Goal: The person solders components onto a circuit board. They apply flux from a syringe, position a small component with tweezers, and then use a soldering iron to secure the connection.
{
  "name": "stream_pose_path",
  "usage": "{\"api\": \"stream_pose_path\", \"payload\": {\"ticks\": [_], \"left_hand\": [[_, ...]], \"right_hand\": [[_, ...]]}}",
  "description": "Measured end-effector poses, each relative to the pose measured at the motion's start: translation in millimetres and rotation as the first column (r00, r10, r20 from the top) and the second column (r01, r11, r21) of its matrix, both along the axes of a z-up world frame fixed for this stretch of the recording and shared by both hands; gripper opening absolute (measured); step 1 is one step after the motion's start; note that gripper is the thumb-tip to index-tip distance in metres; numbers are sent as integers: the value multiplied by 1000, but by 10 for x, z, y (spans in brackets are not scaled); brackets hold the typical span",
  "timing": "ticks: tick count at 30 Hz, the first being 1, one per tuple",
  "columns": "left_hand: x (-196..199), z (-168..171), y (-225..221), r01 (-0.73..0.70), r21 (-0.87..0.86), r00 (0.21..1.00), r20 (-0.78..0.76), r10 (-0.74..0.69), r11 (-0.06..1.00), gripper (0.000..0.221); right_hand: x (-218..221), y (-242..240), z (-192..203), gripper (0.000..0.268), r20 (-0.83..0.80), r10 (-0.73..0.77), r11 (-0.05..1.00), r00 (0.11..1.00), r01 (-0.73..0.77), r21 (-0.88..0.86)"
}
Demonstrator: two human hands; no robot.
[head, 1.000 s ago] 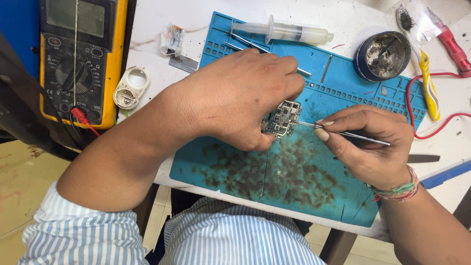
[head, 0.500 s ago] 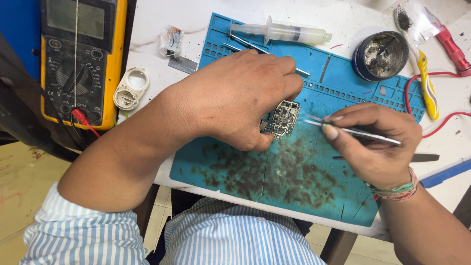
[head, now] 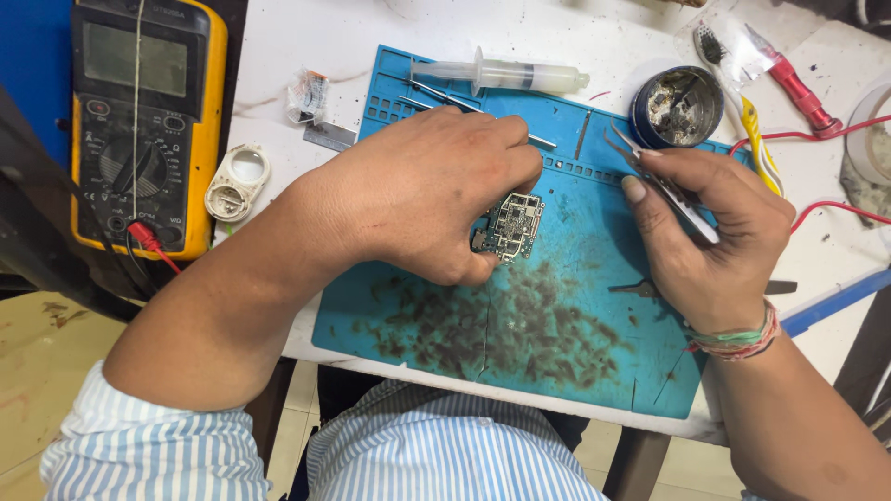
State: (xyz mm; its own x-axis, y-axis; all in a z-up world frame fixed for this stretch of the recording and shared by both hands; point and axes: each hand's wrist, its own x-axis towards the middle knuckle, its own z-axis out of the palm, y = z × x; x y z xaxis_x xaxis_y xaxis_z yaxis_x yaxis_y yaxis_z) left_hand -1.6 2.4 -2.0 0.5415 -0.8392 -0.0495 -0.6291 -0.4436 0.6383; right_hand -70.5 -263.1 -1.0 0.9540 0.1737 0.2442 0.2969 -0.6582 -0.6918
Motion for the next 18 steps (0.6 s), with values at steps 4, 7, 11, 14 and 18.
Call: {"api": "stream_pose_path", "payload": {"ticks": [4,7,11,14,18], "left_hand": [[-2,6,-10,0,-8,1000,10,0,1000,57],[2,49,-17,5,-21,1000,20,-5,1000,56],[4,48,21,-20,-50,999,31,21,999,53],[-31,38,41,-103,-60,990,89,108,993,41],[-96,205,119,-317,-195,771,517,372,928,26]], "right_hand": [[-9,-20,20,21,-50,-29,999,998,30,22],[-25,-44,28,16,81,18,987,997,-5,-158],[-58,-57,50,15,154,48,977,987,-14,-210],[-102,-26,53,16,181,70,984,981,-38,-174],[-123,-12,80,17,231,76,990,970,-45,-136]]}}
